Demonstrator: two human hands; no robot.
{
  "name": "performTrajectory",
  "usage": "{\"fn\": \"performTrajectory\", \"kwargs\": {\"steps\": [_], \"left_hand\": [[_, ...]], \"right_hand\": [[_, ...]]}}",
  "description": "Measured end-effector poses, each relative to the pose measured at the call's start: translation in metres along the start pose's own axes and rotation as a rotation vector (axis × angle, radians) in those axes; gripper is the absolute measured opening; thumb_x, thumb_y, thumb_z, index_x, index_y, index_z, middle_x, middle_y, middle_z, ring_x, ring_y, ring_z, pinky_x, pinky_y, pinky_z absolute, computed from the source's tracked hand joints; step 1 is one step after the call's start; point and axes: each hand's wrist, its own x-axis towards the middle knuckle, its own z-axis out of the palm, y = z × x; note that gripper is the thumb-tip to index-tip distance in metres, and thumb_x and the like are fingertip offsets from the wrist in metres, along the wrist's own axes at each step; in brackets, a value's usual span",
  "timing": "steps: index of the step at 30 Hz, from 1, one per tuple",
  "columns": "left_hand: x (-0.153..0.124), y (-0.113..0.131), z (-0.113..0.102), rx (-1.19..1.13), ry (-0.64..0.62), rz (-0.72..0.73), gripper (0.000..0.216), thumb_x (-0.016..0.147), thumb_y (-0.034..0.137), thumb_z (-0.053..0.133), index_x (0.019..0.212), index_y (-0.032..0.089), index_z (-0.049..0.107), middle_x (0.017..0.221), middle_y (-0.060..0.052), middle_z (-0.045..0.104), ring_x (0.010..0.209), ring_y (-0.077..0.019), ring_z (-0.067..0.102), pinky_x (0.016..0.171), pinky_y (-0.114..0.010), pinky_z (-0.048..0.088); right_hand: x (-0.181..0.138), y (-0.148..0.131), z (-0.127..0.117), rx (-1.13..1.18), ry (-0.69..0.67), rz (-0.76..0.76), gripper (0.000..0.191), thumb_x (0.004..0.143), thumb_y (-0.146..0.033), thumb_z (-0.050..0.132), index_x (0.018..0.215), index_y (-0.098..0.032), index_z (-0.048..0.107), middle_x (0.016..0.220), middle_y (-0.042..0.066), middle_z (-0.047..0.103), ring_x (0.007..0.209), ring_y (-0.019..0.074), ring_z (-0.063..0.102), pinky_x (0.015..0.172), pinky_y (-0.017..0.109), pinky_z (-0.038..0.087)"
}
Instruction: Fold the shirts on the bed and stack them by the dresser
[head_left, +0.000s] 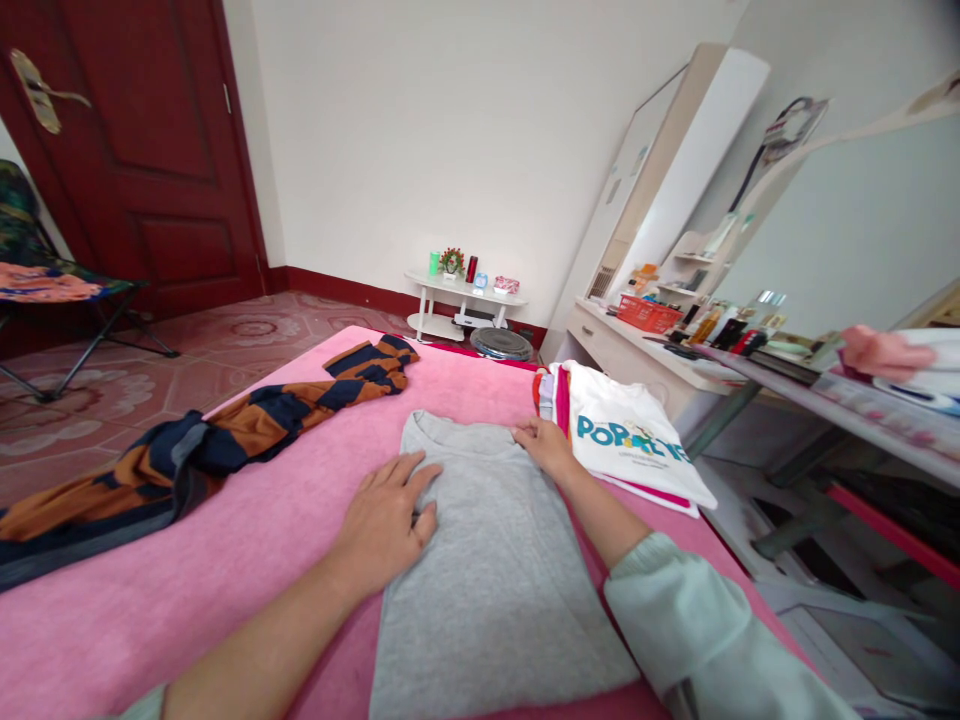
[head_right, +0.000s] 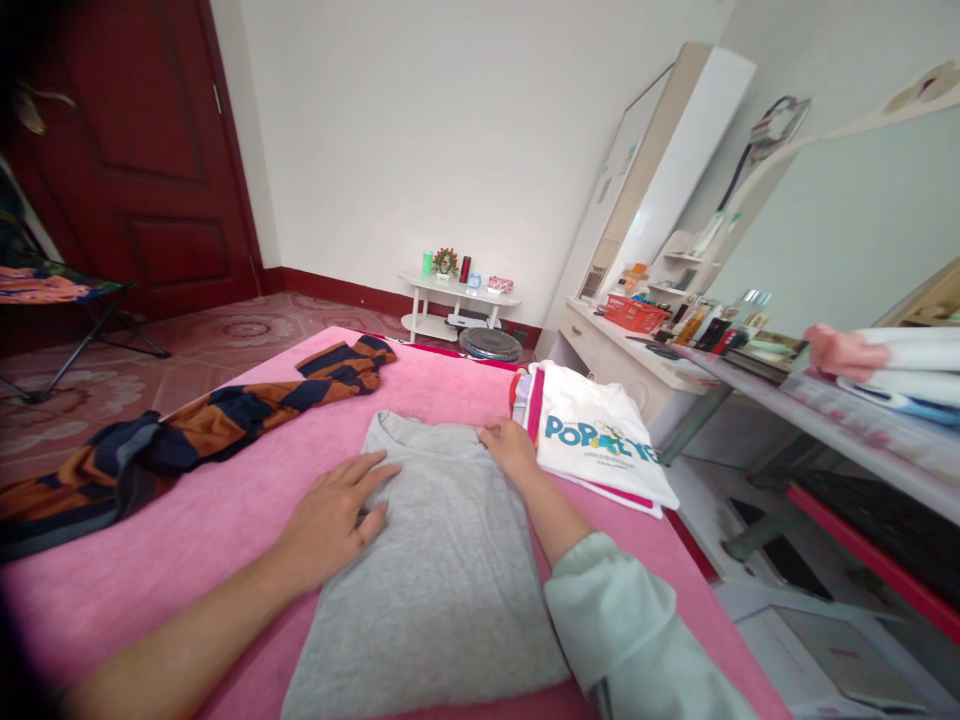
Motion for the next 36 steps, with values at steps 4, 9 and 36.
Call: {"fn": "performTrajectory", "kwargs": {"steps": [4, 9, 36], "left_hand": [[0.0, -0.001, 0.0, 0.014, -0.011, 0.011, 0.047, 0.083, 0.031, 0.049, 0.13, 0.025, 0.054, 0.14, -0.008, 0.047, 0.125, -0.0278, 0.044, 0.103, -0.044, 0.034], [-0.001, -0.001, 0.0, -0.005, 0.002, 0.013, 0.047, 0.083, 0.031, 0.05, 0.129, 0.025, 0.055, 0.14, -0.008, 0.047, 0.125, -0.0278, 0.044, 0.103, -0.044, 0.034], [0.013, -0.026, 0.003, -0.319, 0.182, -0.163, 0.044, 0.087, 0.035, 0.048, 0.126, 0.016, 0.051, 0.115, -0.009, 0.061, 0.099, -0.0207, 0.061, 0.089, -0.033, 0.048]], "right_hand": [[0.007, -0.004, -0.003, -0.024, 0.12, 0.031, 0.011, 0.072, -0.026, 0.057, 0.068, -0.019, 0.065, 0.067, 0.002, 0.067, 0.067, 0.0191, 0.063, 0.059, 0.027, 0.042], [0.006, 0.008, -0.003, 0.065, 0.323, -0.017, 0.028, 0.069, -0.014, 0.052, 0.094, -0.019, 0.064, 0.091, 0.005, 0.07, 0.079, 0.0187, 0.065, 0.074, 0.03, 0.048], [-0.154, -0.065, -0.027, -0.141, -0.229, -0.579, 0.044, 0.095, -0.043, 0.038, 0.133, -0.022, 0.048, 0.147, 0.008, 0.038, 0.135, 0.0173, 0.033, 0.114, 0.038, 0.02]]}}
